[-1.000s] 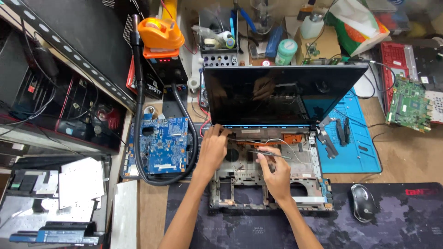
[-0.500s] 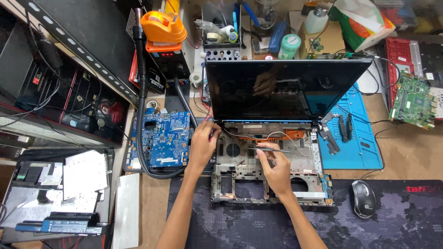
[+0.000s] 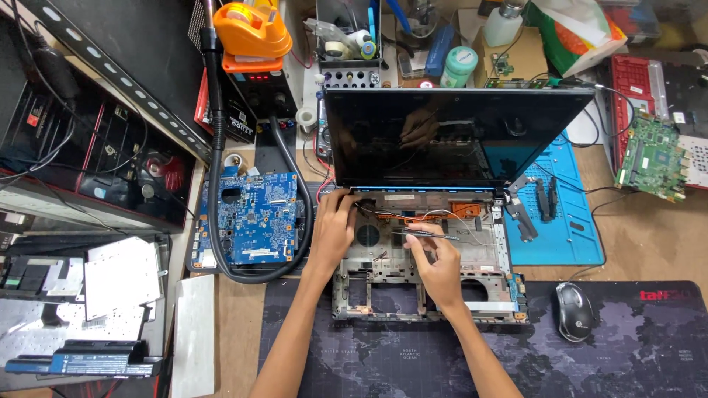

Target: Disassembling and manipulating internal components of a laptop using a screwdriver and tweezers

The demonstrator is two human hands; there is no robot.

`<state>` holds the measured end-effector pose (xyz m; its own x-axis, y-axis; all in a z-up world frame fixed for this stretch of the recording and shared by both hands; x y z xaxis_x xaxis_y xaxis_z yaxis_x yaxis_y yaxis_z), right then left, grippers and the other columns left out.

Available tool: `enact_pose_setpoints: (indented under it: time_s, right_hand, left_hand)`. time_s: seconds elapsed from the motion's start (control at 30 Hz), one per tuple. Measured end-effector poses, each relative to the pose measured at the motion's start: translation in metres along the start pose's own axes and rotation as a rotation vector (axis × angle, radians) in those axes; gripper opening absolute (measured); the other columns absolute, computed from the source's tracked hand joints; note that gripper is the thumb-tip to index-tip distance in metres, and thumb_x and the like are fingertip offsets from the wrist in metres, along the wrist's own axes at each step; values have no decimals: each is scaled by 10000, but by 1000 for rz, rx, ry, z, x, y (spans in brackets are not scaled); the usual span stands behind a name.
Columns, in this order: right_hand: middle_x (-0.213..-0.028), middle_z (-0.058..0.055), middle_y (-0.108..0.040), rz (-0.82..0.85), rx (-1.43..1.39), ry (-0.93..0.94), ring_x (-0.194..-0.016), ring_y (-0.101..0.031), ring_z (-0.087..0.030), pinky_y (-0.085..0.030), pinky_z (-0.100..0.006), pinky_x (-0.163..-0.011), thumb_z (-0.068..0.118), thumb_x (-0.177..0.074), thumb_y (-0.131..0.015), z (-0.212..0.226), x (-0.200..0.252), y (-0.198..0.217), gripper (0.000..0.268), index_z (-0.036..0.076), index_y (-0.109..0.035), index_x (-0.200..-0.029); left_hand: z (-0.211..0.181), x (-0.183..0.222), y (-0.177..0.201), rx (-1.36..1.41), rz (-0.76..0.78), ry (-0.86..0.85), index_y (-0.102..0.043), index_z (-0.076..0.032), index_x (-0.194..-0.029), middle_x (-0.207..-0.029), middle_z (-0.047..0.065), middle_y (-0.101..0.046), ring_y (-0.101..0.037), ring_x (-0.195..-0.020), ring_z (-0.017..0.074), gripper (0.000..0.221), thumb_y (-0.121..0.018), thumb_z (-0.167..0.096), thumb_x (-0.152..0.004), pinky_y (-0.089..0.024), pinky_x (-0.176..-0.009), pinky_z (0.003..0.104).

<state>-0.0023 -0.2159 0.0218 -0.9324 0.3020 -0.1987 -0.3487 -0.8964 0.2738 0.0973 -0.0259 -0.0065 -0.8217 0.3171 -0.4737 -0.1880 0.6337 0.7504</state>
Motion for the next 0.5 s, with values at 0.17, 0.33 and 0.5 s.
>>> enact_pose_setpoints:
  time_s: [0.17, 0.33, 0.5]
  right_hand:
    - [-873, -165, -764, -7, 0, -13, -816, -788, -245, -615, -360, -778, 7, -953, -664, -3, 0, 0, 191, 36, -726, -1131]
    - [-887, -154, -769, -13, -2, -20, -805, -788, -230, -615, -353, -779, 5, -949, -664, -3, -1, 1, 189, 37, -731, -1122]
    - [-869, -154, -759, -12, -3, -26, -818, -790, -241, -621, -353, -765, 19, -955, -664, 1, -1, 2, 190, 33, -733, -1131]
  left_hand:
    - [2, -9, 3, -80, 19, -36, -651, -184, -1098, -1150, 45, -553, -571, -1087, 271, 189, -656, -90, -934, -491, -911, 393]
    - [6, -17, 7, -86, 54, -66, -684, -185, -1039, -1112, 40, -556, -561, -1044, 274, 155, -664, -93, -915, -480, -886, 377]
    - [15, -22, 16, -15, 36, -18, -615, -173, -959, -1057, 34, -557, -573, -1024, 254, 138, -690, -83, -885, -464, -866, 359]
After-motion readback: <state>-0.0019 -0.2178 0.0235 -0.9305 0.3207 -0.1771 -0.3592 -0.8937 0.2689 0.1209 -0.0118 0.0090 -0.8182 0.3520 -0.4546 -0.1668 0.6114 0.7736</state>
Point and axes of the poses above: each hand's wrist, its own x-axis away from the middle knuckle, its own y-axis out of the back of the hand, z = x × y, the point moved 10 cm from there along -x, towards the middle knuckle
